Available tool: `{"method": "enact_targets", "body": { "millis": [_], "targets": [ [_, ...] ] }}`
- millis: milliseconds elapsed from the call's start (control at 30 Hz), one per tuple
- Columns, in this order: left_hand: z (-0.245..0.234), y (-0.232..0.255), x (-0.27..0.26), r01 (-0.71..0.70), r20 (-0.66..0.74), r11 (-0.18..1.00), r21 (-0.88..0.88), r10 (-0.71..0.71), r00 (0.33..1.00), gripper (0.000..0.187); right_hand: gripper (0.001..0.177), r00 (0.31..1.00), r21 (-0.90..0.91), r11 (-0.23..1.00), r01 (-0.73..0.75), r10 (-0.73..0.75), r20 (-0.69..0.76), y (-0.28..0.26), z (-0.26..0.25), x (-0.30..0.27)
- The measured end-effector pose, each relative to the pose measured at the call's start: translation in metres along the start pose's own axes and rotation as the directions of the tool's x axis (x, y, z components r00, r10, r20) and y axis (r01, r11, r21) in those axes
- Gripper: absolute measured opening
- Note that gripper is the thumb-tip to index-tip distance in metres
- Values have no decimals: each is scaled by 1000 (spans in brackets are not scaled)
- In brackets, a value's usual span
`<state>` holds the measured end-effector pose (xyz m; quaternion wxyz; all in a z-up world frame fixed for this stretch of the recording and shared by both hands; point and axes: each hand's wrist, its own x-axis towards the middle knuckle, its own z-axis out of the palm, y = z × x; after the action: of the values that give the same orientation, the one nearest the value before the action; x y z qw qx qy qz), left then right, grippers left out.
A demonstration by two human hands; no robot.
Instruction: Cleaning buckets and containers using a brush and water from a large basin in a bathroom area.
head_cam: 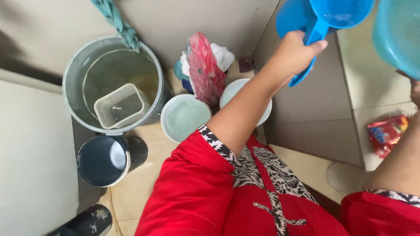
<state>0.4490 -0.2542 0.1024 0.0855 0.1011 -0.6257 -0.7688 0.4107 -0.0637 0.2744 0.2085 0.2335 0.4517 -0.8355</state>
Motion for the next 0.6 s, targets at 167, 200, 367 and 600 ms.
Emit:
{"method": "enact_targets", "body": {
  "millis": [167, 200, 367, 600],
  "targets": [
    [-78, -34, -88, 106, -111, 983, 150, -90, 990, 26, 39, 1000, 89, 996, 25, -26, 6, 83, -162, 70],
    [-88, -38, -106, 113, -97, 983, 145, -100, 990, 26, 39, 999, 90, 995, 32, -31, -11, 98, -199, 91],
    [-134, -68, -169, 241, -191, 937, 251, -197, 962, 27, 28, 974, -183, 964, -194, 211, 82, 192, -294, 135],
    [-161, -141, -204, 475, -311, 749, 461, -365, 878, 38, 25, 972, -255, 943, -211, 175, -160, 295, -315, 118]
  ]
}}
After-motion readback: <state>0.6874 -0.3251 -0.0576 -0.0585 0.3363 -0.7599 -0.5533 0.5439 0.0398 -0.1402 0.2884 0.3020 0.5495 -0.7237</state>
